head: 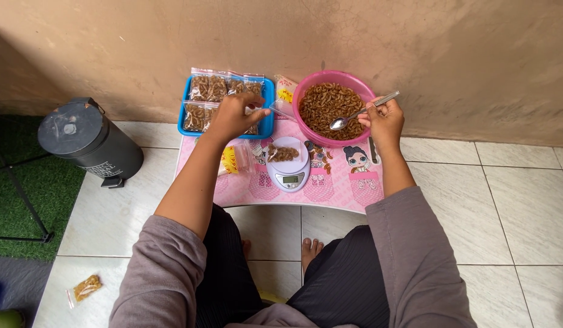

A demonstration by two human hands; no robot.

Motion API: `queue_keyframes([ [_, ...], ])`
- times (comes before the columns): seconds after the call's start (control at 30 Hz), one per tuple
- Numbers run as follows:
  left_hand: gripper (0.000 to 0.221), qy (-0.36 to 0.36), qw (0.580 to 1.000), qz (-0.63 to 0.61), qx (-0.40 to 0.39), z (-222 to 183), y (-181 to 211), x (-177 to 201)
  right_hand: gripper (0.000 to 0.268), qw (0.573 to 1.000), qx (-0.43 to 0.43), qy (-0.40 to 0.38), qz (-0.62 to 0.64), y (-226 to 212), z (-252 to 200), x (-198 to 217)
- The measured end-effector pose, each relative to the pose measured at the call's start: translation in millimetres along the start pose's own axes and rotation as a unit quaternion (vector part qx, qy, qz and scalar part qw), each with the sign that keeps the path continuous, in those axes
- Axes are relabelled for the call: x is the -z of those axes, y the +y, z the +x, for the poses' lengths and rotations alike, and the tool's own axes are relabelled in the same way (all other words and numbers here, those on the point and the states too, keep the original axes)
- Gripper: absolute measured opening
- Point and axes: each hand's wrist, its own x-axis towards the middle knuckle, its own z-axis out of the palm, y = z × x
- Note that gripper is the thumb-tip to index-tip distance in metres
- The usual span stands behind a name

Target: The person uses a spoon to scoop dried insect larvae from a large bowl into small plastic bags placed on a digital scale, then seals each bag by hand and puts it into a tray.

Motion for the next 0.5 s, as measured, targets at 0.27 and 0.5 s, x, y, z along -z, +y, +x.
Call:
queue_keyframes([
  [0.27, 0.030, 0.018, 1.000, -0.004, -0.010, -2.1, 5.2, -0.3, 0.011, 1.000, 0.014, -0.007, -0.005, -2.6, -2.6, 2.8],
  [0.5, 0.030, -0.007, 1.000, -0.026, 0.000, -3.9, 19.1, 1.8, 0.011, 1.000, 0.010, -0.008, -0.003, -3.1, -4.4, 8.1],
])
